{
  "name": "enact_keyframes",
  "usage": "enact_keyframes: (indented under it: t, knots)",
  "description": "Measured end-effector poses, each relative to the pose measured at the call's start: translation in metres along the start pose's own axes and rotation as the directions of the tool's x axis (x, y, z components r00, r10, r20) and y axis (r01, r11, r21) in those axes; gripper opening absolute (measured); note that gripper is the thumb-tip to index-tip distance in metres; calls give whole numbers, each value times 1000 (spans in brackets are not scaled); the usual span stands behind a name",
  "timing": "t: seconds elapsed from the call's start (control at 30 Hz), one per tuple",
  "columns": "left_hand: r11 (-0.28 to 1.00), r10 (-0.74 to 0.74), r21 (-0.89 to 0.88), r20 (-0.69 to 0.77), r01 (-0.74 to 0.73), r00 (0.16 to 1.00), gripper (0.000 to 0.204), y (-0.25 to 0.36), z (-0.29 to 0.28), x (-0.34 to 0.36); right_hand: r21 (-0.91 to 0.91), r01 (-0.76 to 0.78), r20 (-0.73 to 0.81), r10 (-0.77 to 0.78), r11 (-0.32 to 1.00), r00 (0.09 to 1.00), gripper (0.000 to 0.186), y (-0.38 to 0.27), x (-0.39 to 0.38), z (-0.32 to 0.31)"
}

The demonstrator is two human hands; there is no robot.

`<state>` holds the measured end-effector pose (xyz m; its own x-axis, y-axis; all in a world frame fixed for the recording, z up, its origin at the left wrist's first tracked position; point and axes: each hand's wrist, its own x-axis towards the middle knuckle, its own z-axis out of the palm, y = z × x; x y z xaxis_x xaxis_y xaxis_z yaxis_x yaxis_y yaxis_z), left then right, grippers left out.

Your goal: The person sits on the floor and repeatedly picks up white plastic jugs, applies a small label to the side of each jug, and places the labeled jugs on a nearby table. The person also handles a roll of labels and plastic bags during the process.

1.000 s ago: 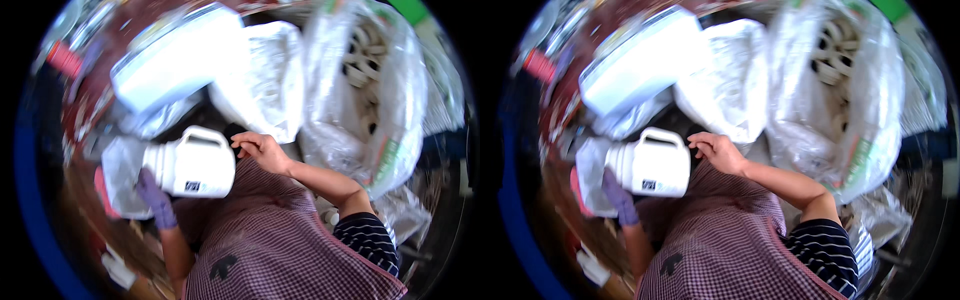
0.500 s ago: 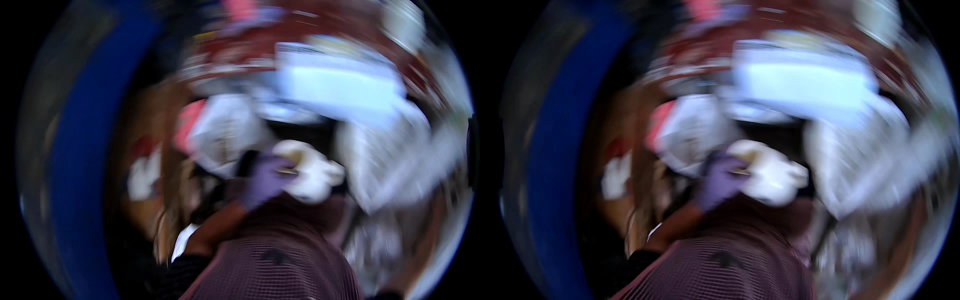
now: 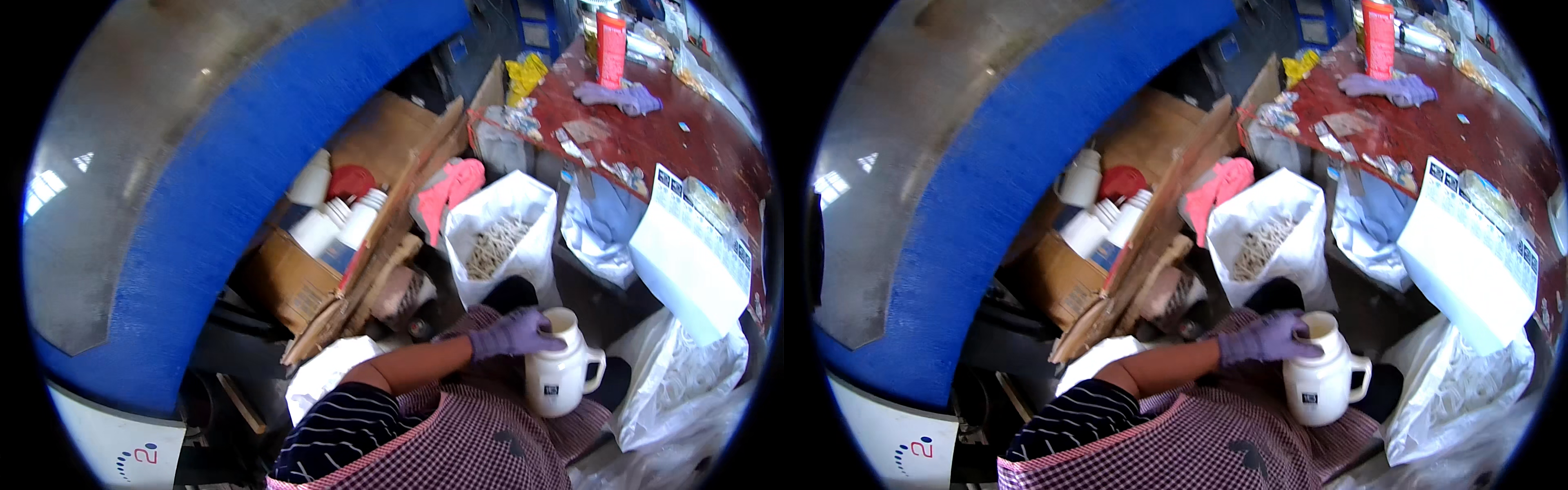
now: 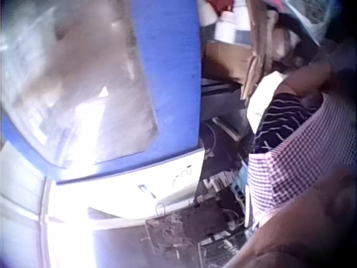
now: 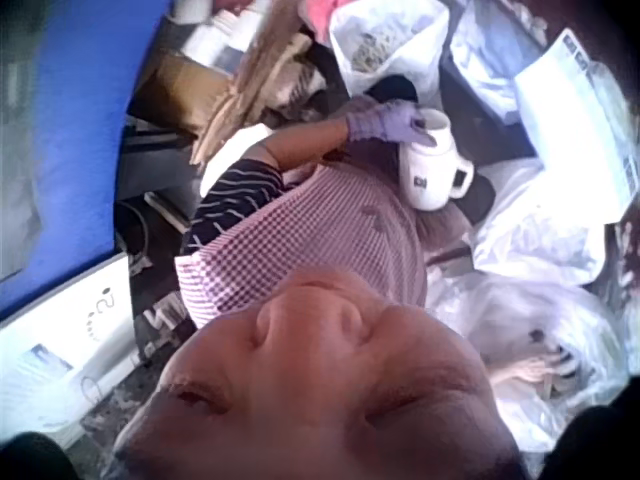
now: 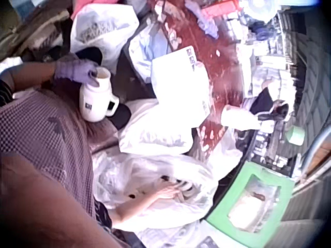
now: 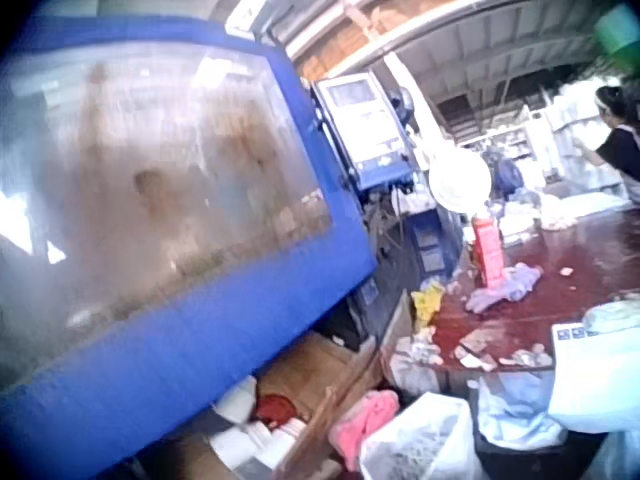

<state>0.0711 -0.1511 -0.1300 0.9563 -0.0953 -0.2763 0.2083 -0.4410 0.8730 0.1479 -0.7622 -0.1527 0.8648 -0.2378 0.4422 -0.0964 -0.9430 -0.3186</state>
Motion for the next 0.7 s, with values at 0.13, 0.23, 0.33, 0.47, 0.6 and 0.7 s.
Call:
enact_keyframes:
  t: [0.13, 0.23, 0.33, 0.47, 0.6, 0.7]
  knots:
    - [992, 45, -110, -164, -64, 985, 48, -26, 1, 1, 331, 101, 55, -126, 938, 991, 36, -82, -29, -11]
    - [931, -129, -365, -265, 25, 956, 42, -37, -8, 3, 622, 33, 316, -290, 782, 903, 37, -166, -84, -11]
    - [718, -263, -695, -327, -42, 908, 44, -33, -24, -2, 791, -196, 582, -614, 579, 534, 38, -247, -148, -9]
    - [499, -422, -865, -302, -60, 855, 48, -37, -58, -35, 586, -530, 809, -479, 613, 341, 23, -299, -155, -34]
    - [304, -481, -945, -259, -117, 837, 50, -66, -67, -56, 745, -485, 648, -669, 457, 364, 41, -301, -161, -61]
    - [349, -357, -920, -306, -178, 883, 51, -77, -57, -50, 631, 33, 693, -582, 775, 424, 44, -292, -172, -64]
